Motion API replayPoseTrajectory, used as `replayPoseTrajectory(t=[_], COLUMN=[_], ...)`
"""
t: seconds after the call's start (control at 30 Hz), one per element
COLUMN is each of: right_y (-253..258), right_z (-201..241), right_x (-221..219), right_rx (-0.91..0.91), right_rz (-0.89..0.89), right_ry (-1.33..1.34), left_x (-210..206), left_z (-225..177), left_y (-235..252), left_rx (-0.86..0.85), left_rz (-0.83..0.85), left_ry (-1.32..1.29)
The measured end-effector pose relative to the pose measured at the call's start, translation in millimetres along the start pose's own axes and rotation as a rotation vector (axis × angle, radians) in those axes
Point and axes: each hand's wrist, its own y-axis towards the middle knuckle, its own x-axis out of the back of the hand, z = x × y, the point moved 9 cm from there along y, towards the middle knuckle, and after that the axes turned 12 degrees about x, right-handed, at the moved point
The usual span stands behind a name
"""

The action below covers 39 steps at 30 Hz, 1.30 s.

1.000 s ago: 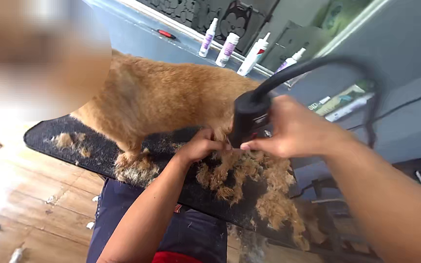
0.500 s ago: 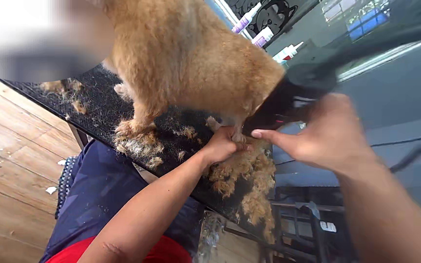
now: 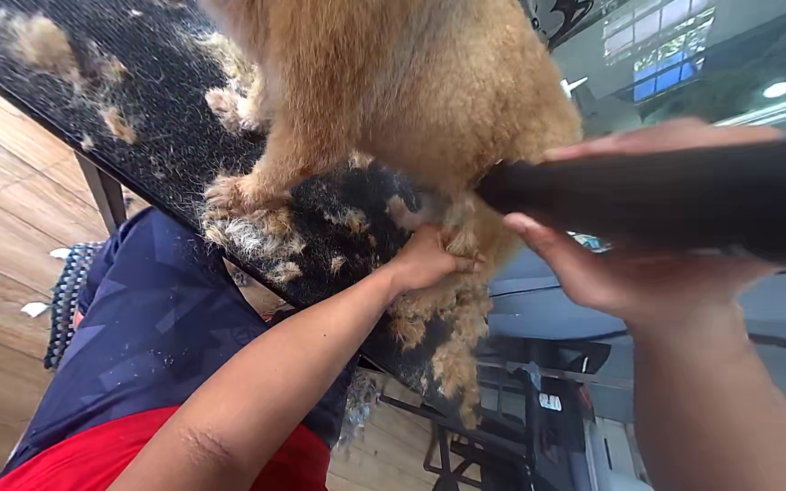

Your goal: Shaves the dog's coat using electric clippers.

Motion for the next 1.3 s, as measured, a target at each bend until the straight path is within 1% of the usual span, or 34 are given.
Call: replayPoseTrajectory(t=[0.03,0.07,0.17,0.23,0.3,0.37,0.4,0.43,0.47,0.53,0.6,0.63,0.67,0.7,0.73,0.77,0.83,0.87,0.93,1.03,1.1,1.13,1.17,1.23,1.27,1.3], right_y=[-3,-7,-15,-18,-26,-40,-50,-62,-74,-90,-94,-95,-93,-88,-77,-64,-47,-46,-50,-67,-87,-97,-104,-109,-108,-102], right_z=[-1,-4,-14,-20,-21,-15,-12,-11,-10,-6,-4,-5,-7,-8,-6,-4,-8,-12,-23,-30,-29,-27,-25,-24,-25,-26], right_x=[1,-3,-20,-24,-26,-29,-30,-33,-38,-50,-55,-50,-38,-20,-2,15,37,40,33,10,-6,-15,-25,-36,-32,-20], right_rx=[0.04,0.016,-0.143,-0.206,-0.235,-0.237,-0.251,-0.272,-0.271,-0.199,-0.151,-0.204,-0.295,-0.35,-0.337,-0.264,-0.09,-0.041,-0.055,-0.167,-0.24,-0.26,-0.264,-0.284,-0.326,-0.353], right_rz=[-0.031,0.002,0.162,0.232,0.267,0.264,0.255,0.246,0.242,0.302,0.433,0.495,0.491,0.403,0.257,0.109,-0.134,-0.195,-0.203,-0.115,-0.056,-0.001,0.09,0.335,0.411,0.387], right_ry=[-0.027,-0.088,-0.258,-0.315,-0.324,-0.293,-0.286,-0.272,-0.234,-0.163,-0.067,0.029,0.13,0.215,0.287,0.302,0.213,0.158,0.091,0.052,0.061,0.08,0.088,0.087,0.102,0.123], left_x=[-1,-1,1,2,0,3,6,11,13,9,6,5,5,6,7,7,5,4,7,14,15,14,13,10,10,9], left_z=[2,2,0,3,4,-3,-7,-10,-13,-17,-17,-16,-15,-13,-12,-10,-8,-7,-6,-3,-5,-6,-7,-10,-11,-12], left_y=[0,-1,-1,1,0,-4,-4,-2,1,7,11,10,10,9,9,7,4,3,2,2,3,4,6,9,10,10], left_rx=[0.007,0.012,0.002,0.003,0.002,-0.049,-0.056,-0.027,0.02,0.103,0.114,0.111,0.102,0.091,0.076,0.06,0.045,0.043,0.037,0.028,0.004,0.003,0.009,0.031,0.038,0.044], left_rz=[0.003,0.007,0.016,0.034,0.141,0.248,0.262,0.25,0.217,0.185,0.119,0.094,0.077,0.059,0.05,0.048,0.056,0.062,0.07,0.098,0.108,0.109,0.106,0.071,0.043,0.022], left_ry=[-0.007,-0.006,-0.026,-0.044,-0.143,-0.315,-0.389,-0.457,-0.465,-0.334,-0.183,-0.099,-0.026,0.027,0.055,0.064,0.054,0.034,0.002,-0.116,-0.203,-0.237,-0.248,-0.182,-0.121,-0.057])
